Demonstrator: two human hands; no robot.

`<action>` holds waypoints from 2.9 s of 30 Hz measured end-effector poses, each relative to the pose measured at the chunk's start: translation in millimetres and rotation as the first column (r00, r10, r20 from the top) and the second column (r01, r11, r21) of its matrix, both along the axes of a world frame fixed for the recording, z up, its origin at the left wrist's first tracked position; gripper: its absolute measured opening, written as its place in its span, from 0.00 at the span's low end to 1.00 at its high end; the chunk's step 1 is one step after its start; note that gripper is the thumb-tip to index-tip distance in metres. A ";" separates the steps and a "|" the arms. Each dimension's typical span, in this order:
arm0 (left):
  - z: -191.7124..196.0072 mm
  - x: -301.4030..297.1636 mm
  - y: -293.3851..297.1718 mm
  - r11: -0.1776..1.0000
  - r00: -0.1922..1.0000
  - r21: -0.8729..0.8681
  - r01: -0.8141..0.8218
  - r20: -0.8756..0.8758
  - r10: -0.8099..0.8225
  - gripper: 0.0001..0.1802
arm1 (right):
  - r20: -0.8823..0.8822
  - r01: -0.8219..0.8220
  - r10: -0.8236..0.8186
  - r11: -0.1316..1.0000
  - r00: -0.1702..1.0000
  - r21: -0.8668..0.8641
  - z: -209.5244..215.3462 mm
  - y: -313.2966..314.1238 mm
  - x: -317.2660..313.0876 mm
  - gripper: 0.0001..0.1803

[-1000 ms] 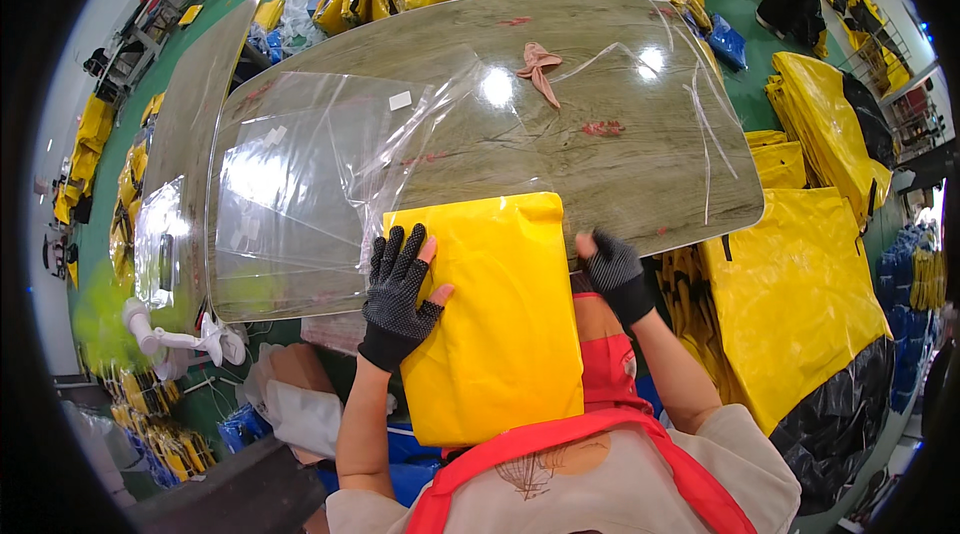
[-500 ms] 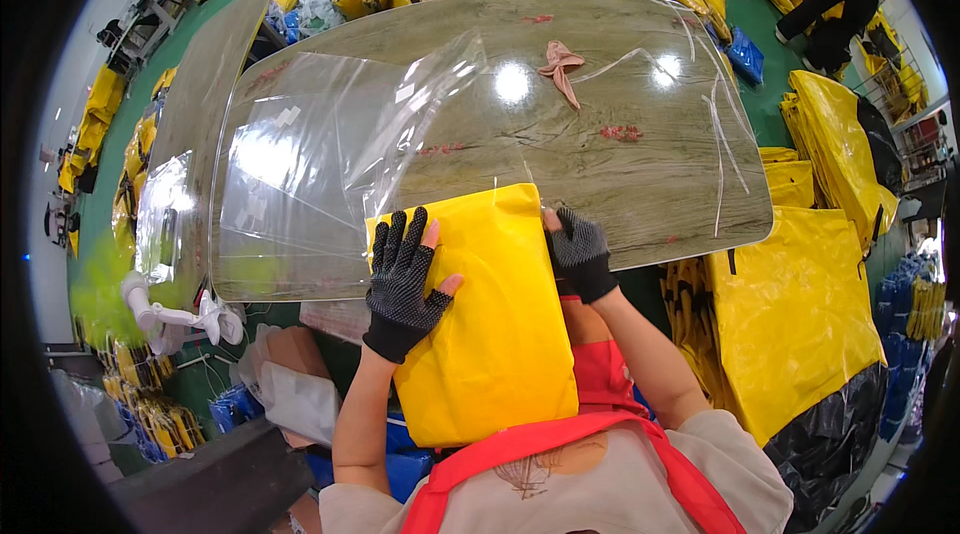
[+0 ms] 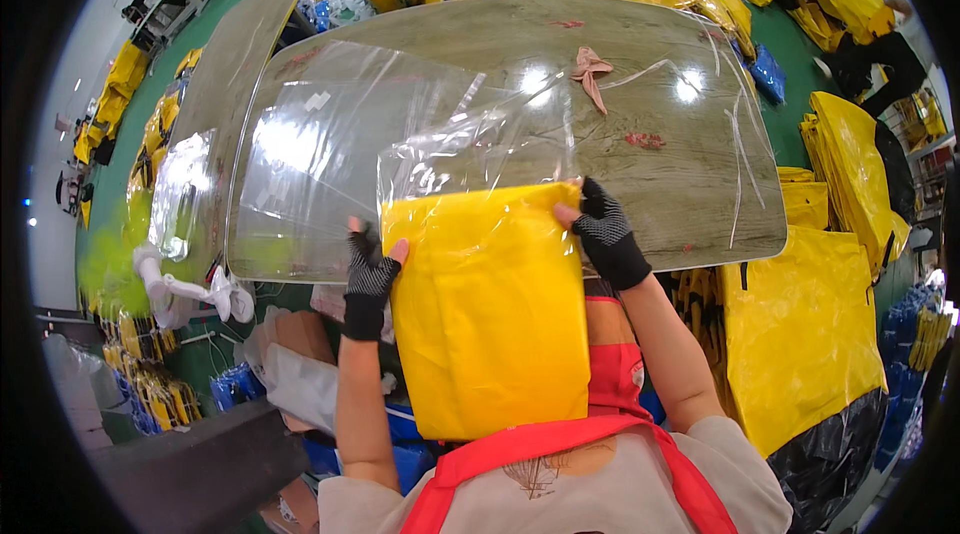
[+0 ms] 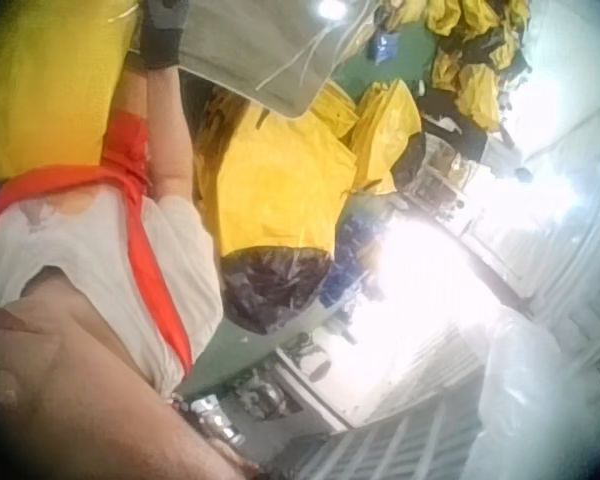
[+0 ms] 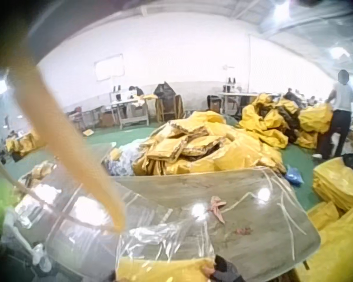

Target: The person folds yellow and black bags and places them into clear plastic sleeves on a workbench. They repeatedly pick up a bag, fold it, insert it into a sleeve, and set the packaged unit aside. The process is repeated continuously throughout the clip.

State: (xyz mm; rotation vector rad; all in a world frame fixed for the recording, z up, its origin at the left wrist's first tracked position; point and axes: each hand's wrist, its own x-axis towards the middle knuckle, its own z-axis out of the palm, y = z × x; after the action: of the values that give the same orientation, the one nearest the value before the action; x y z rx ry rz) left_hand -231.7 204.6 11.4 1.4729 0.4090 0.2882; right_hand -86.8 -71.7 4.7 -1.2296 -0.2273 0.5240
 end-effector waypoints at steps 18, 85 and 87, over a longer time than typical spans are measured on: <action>-56.7 -99.1 -91.7 0.869 0.875 -0.373 0.326 -0.230 -0.426 0.33 | 0.113 0.095 -0.061 0.939 0.992 -0.330 3.2 -89.3 -56.7 0.22; -30.8 -105.6 -113.3 0.835 0.835 -0.181 0.519 -0.100 -0.541 0.42 | -0.093 -0.264 0.253 0.955 0.963 -0.133 -16.7 -167.9 -125.0 0.26; -9.5 -76.3 -118.6 0.859 0.920 -0.388 0.335 -0.061 -0.386 0.39 | -0.145 -0.166 0.151 0.981 0.978 -0.101 -32.0 -168.2 -100.8 0.26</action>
State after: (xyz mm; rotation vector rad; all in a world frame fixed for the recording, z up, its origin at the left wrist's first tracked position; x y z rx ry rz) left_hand -308.0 86.0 1.9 1.1659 0.2683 -0.1886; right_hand -187.6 -239.9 -27.3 -1.2852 -0.1828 0.7658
